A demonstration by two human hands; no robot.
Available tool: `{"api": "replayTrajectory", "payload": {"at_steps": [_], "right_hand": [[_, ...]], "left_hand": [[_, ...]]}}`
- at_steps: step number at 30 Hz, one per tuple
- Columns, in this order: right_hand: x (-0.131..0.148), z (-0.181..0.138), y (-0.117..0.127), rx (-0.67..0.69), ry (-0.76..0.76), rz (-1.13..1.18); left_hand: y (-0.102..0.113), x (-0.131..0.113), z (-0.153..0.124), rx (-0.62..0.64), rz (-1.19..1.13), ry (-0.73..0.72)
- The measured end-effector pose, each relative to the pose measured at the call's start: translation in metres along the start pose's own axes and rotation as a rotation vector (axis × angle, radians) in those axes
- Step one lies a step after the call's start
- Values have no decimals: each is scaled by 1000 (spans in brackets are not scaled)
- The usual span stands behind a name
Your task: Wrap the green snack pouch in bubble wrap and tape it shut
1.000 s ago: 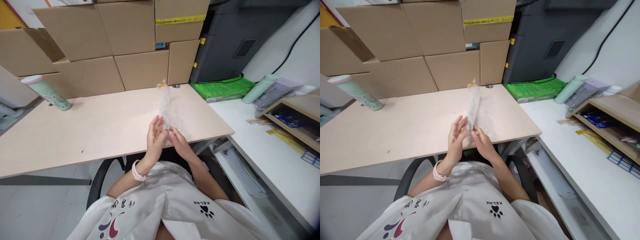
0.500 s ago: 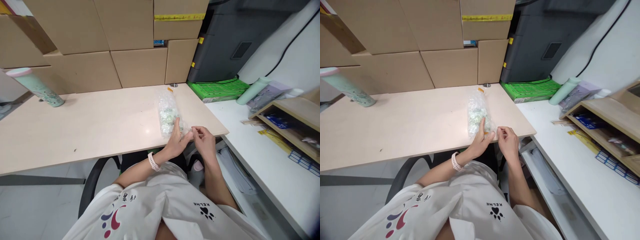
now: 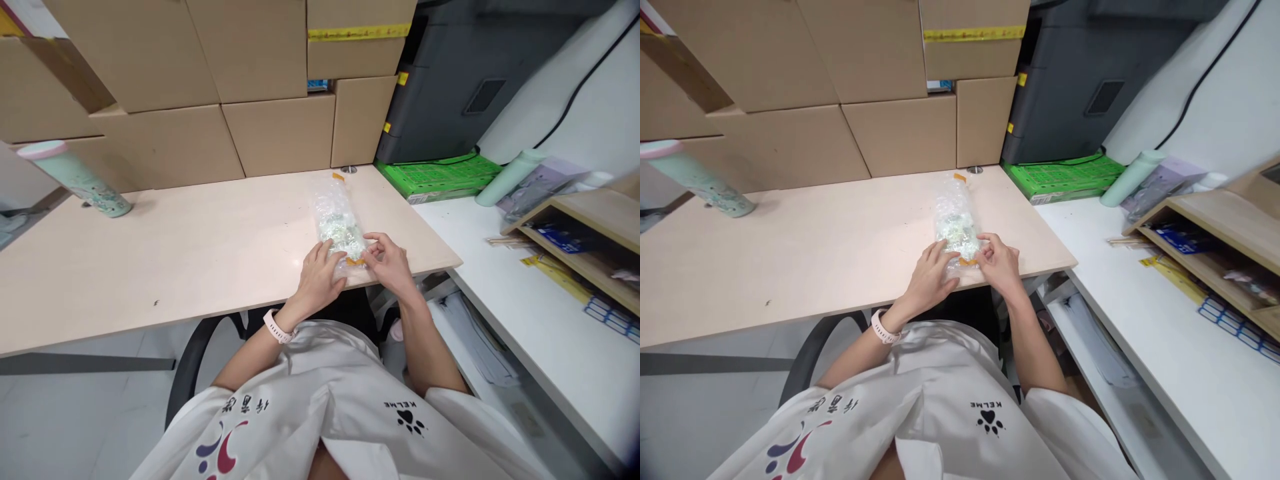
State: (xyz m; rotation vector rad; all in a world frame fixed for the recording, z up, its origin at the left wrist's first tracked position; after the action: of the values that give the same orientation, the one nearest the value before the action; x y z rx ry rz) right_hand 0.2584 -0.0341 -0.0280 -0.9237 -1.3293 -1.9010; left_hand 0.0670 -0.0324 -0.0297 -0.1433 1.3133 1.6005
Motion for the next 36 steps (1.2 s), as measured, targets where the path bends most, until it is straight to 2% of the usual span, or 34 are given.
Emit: {"api": "replayTrajectory", "payload": {"at_steps": [5,8,11,14,16,18,21,23,27,28,29,32,33,36], "right_hand": [[-19,25,5,70,-30,150],[-15,18,0,93,-39,201],[-7,-6,-11,153,-121,331],[1,-28,-15,142,-174,400],[3,-35,-15,142,-198,430],[3,-37,-14,175,-217,457],[5,-36,-16,244,-200,456],[6,-36,-17,250,-175,425],[11,-35,-7,-21,-113,328],[13,-35,-6,-33,-111,358],[16,-35,-8,21,-119,420],[26,-42,-21,340,-202,646],[29,-45,-25,402,-229,691],[33,-52,-28,435,-289,750]], "left_hand": [[4,-5,7,-42,-254,18],[5,-1,8,-108,-409,90],[9,20,3,-246,-559,257],[17,44,-2,-350,-776,501],[21,48,-2,-313,-906,624],[22,41,4,-175,-1008,670],[21,18,12,26,-1107,640],[22,8,14,8,-1144,627],[28,-6,11,-93,-1210,542],[31,-10,9,-87,-1211,505],[33,-15,6,-68,-1201,474],[44,-27,0,12,-1075,403],[52,-31,-1,-2,-994,367],[95,-41,1,-238,-629,153]]}}
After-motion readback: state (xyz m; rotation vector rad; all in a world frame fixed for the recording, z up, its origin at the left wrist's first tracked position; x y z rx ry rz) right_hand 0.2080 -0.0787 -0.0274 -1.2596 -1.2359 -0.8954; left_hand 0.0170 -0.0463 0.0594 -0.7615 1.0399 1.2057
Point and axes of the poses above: each hand's wrist, its own z-axis towards the middle knuckle, its own y-axis out of the back of the hand, x = y × z, the point moved 4 cm from there along z, towards the middle knuckle, and after that the axes turned 2 degrees about -y, right-handed, at the moved point
